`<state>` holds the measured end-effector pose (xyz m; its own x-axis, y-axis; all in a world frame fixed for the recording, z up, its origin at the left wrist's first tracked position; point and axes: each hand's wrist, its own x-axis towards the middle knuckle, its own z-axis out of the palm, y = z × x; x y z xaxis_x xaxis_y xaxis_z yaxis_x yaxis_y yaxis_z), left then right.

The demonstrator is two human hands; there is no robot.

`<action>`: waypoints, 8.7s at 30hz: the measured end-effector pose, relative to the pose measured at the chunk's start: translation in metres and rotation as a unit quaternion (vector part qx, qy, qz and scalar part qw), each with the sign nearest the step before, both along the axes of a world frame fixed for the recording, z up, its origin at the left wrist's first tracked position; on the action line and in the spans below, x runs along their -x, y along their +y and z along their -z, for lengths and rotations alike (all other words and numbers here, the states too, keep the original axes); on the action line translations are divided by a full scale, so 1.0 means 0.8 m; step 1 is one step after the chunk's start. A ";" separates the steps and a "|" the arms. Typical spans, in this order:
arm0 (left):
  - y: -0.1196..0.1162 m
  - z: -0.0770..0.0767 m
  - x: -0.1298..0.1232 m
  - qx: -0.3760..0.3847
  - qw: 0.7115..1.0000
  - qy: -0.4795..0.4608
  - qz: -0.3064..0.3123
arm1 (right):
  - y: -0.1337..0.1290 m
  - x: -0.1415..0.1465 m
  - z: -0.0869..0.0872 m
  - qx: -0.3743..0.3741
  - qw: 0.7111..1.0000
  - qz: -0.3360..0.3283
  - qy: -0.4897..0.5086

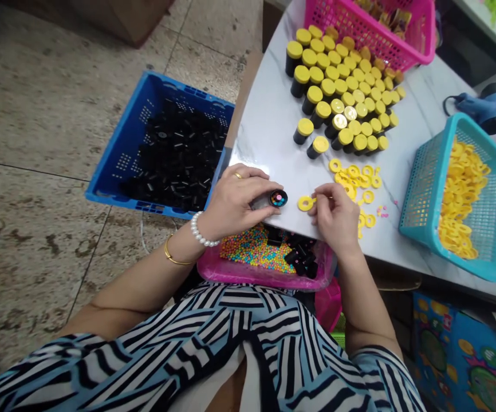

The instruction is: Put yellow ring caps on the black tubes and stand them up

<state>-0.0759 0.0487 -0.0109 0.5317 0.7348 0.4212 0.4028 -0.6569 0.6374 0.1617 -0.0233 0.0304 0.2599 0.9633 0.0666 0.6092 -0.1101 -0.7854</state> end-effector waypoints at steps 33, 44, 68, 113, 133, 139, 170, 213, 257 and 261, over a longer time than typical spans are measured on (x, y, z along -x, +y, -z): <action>-0.018 0.007 -0.015 -0.032 0.998 -0.025 -0.043 | 0.035 0.023 -0.013 0.205 0.907 -0.107 0.351; -0.018 -0.027 -0.004 0.022 0.994 0.108 0.012 | 0.031 0.029 -0.005 0.163 0.923 -0.085 0.338; -0.021 -0.011 -0.008 -0.021 0.995 0.096 -0.021 | 0.035 0.031 -0.005 0.185 0.908 -0.083 0.368; -0.029 -0.027 -0.020 0.206 0.974 -0.092 0.007 | 0.024 0.017 0.001 0.145 0.898 -0.069 0.410; -0.024 -0.026 -0.026 0.179 0.984 0.010 0.014 | 0.048 0.035 0.004 0.177 0.919 -0.172 0.307; -0.023 -0.019 -0.028 0.180 0.983 0.021 0.004 | 0.065 0.039 -0.004 0.202 0.922 -0.192 0.268; 0.159 -0.034 -0.118 0.146 0.973 0.083 -0.160 | 0.134 0.046 0.006 0.057 0.906 0.114 0.403; -0.119 0.104 -0.007 0.127 0.944 0.254 0.166 | -0.074 -0.069 0.018 -0.048 0.971 -0.005 -0.236; -0.022 -0.003 -0.020 0.006 0.998 -0.005 -0.060 | -0.023 0.036 -0.006 -0.016 0.992 -0.059 0.112; -0.022 0.003 -0.021 -0.007 0.998 -0.001 -0.061 | 0.011 0.046 -0.006 -0.010 0.990 -0.044 0.134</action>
<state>-0.0591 0.0309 -0.0134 0.4371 0.7882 0.4332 0.4787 -0.6117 0.6298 0.1247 -0.0142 0.0350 0.1859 0.9822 0.0269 0.3856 -0.0477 -0.9214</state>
